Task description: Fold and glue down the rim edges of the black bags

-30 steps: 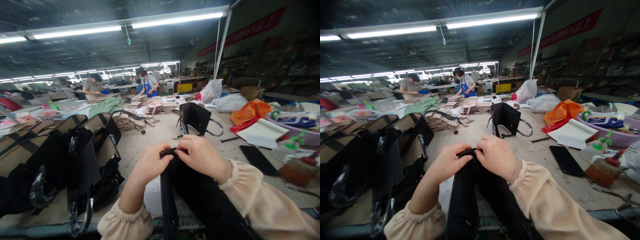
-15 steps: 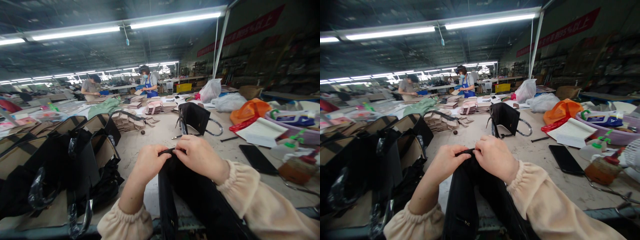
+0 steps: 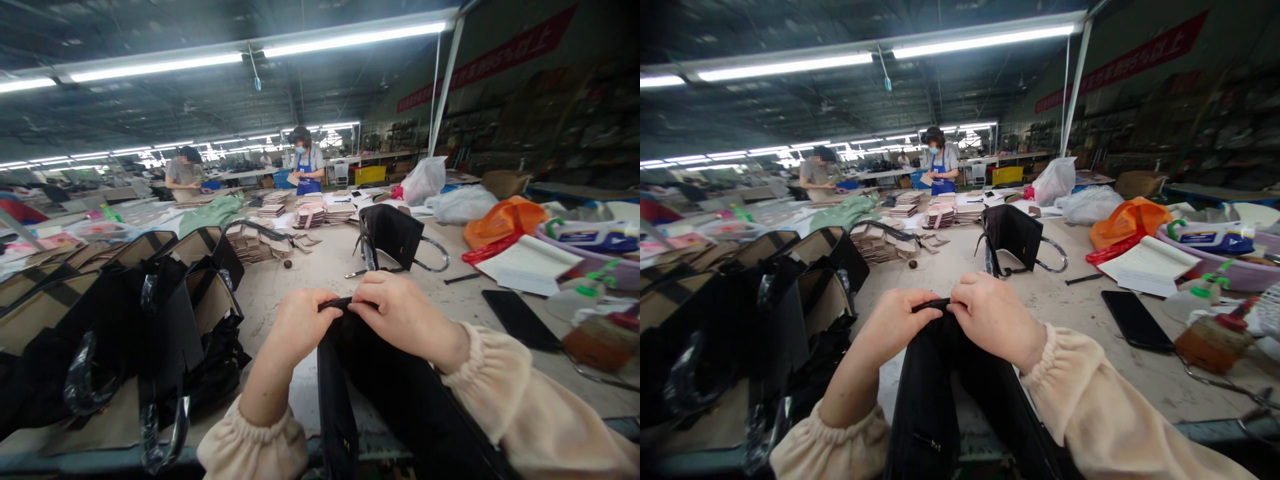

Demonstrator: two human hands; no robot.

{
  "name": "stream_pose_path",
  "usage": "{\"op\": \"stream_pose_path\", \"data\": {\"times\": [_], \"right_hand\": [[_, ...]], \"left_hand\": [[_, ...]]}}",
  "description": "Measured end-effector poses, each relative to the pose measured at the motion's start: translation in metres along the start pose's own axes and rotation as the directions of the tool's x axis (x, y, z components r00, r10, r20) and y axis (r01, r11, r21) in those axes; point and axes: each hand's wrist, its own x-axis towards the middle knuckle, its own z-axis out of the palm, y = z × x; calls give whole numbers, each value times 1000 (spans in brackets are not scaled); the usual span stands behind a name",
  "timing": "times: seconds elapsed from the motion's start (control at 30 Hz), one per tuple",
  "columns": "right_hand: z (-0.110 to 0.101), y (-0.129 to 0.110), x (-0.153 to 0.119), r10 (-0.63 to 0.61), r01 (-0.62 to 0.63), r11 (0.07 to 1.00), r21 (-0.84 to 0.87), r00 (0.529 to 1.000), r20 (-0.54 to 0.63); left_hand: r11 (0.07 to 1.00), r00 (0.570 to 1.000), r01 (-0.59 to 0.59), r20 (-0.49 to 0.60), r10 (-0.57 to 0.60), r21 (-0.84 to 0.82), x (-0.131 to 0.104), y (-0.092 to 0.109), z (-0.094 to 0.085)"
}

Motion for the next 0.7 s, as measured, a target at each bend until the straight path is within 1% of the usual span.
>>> {"op": "stream_pose_path", "data": {"times": [0.27, 0.33, 0.5, 0.7], "right_hand": [[-1, 4, -1, -52, 52, 993, 105, 999, -7], [-1, 2, -1, -61, 61, 993, 103, 998, -5], [0, -2, 2, -61, 61, 998, 35, 998, 19], [5, 3, 2, -77, 77, 991, 106, 997, -4]], "left_hand": [[999, 1000, -21, -4, 21, 29, 1, -2, 1], [999, 1000, -25, -4, 25, 40, 1, -2, 2], [997, 999, -46, -9, 47, 65, 0, 3, 2], [998, 999, -37, 4, 37, 43, 0, 7, 0]]}}
